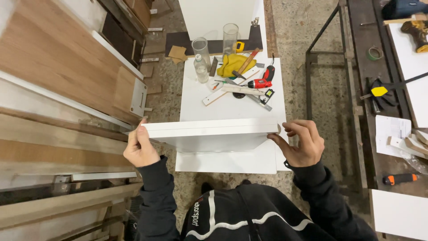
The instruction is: The person removes plastic wrap from a white furniture panel, tearing it off by hand and cutting it with a utility knife. They then hold the panel on the workbench and sand its edges with a small sanding block, working along the edge and corners.
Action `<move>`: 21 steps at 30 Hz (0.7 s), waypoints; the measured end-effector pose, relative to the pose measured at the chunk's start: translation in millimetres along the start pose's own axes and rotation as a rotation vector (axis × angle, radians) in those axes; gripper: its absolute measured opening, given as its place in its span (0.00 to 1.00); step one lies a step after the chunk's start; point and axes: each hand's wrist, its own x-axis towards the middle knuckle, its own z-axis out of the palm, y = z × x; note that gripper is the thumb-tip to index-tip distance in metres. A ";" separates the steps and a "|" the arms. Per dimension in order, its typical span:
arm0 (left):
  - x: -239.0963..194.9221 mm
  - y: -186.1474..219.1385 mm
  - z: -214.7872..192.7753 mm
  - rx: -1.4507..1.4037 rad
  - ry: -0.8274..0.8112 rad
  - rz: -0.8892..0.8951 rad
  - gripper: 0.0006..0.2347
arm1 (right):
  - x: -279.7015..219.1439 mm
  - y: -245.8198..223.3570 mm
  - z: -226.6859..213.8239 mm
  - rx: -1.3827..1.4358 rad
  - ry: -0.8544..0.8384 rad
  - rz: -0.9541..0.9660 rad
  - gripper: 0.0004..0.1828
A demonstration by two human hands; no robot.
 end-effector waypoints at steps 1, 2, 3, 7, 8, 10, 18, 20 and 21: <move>-2.1 1.9 0.8 0.022 0.022 -0.032 0.13 | -1.4 0.9 -1.0 0.013 -0.018 -0.002 0.24; -4.3 3.8 1.8 0.045 0.043 -0.063 0.13 | -2.8 2.1 -2.0 0.025 -0.037 -0.004 0.25; -7.2 13.0 5.0 0.042 0.034 -0.066 0.13 | -3.8 1.0 -3.4 0.018 -0.034 0.003 0.25; -20.9 49.9 14.5 0.299 0.136 0.194 0.15 | -14.7 -0.8 -8.5 0.001 -0.010 0.122 0.25; -25.3 58.9 16.5 0.361 0.177 0.329 0.17 | -19.9 0.1 -9.7 -0.001 -0.017 0.156 0.24; -32.6 69.1 17.6 0.470 0.081 0.481 0.16 | -32.6 2.9 -6.4 -0.013 -0.017 0.207 0.23; -52.1 100.3 56.8 0.520 -0.556 0.946 0.14 | -78.4 -28.8 -31.3 -0.221 -0.150 0.396 0.19; -41.4 83.9 61.0 0.624 -0.697 1.070 0.16 | -103.6 -28.6 -32.3 -0.159 -0.276 0.507 0.20; -40.8 84.5 62.9 0.580 -0.736 1.078 0.16 | -116.7 -27.4 -40.2 -0.189 -0.259 0.549 0.20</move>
